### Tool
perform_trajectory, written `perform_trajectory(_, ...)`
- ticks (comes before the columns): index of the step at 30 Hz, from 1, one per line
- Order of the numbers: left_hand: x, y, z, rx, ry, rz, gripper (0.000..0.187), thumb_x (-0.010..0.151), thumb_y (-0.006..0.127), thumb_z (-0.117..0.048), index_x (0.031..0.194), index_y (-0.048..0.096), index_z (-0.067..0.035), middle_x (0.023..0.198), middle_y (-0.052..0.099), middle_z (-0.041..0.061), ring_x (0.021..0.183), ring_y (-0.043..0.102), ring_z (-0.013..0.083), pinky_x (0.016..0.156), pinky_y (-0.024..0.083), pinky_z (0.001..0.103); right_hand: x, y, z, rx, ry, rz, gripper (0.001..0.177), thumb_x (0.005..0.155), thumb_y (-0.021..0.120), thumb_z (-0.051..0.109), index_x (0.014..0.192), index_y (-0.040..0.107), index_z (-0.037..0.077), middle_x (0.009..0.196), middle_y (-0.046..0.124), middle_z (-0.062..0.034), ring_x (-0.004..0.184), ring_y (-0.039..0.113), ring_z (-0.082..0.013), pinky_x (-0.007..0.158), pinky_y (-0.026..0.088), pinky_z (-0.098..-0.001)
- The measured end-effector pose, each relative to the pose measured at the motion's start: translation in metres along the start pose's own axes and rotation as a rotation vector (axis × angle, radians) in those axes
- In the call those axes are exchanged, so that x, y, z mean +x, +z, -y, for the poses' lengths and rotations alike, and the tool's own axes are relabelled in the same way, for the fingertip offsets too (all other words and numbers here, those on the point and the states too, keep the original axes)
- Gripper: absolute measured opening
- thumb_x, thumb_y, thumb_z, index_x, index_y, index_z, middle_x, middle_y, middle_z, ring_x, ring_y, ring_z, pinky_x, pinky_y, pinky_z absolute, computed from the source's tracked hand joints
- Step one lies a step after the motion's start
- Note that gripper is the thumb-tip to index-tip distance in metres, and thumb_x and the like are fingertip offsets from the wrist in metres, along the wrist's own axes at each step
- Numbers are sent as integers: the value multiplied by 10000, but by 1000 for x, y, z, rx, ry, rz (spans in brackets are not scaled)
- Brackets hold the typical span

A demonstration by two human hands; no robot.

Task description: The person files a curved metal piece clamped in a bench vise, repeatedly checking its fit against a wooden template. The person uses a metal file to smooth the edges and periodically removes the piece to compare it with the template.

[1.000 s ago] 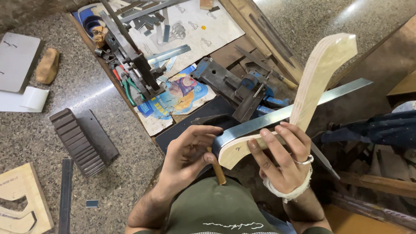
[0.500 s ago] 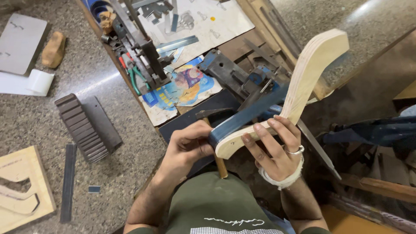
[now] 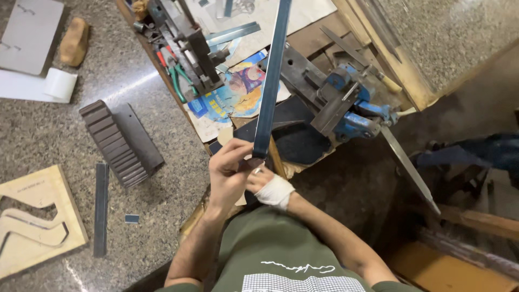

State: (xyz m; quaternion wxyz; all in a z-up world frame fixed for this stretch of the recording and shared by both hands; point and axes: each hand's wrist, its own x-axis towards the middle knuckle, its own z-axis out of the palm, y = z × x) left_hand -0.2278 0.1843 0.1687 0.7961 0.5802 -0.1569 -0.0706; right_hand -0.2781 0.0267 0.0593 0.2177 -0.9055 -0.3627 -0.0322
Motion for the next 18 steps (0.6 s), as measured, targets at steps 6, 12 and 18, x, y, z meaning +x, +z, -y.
perform_trajectory(6, -10, 20, 1, 241, 132, 23, 417, 804, 688, 192, 1163, 746, -11, 1118, 728, 92, 1017, 726, 176, 876, 587, 267, -24, -131, 23, 484, 546, -505, 349, 905, 745, 63, 1250, 690, 53, 1217, 652, -104, 1126, 657, -260, 950, 539, -351)
perform_trajectory(12, -6, 60, 6, 414, 227, 118, 367, 791, 747, 142, 1115, 746, -29, 1103, 741, 101, 1027, 737, 249, 886, 595, 322, -20, -177, 36, 522, 574, -553, 232, 879, 793, 25, 1104, 738, 29, 1212, 655, -110, 1146, 666, -267, 958, 547, -348)
perform_trajectory(18, 19, 75, -32, 678, 555, 333, 321, 804, 766, 53, 1098, 764, -77, 1095, 717, 61, 1090, 717, 260, 1035, 601, 438, -83, -219, 24, 285, 610, -530, 192, 808, 809, 20, 956, 688, 17, 1207, 643, -107, 1185, 619, -296, 1016, 490, -380)
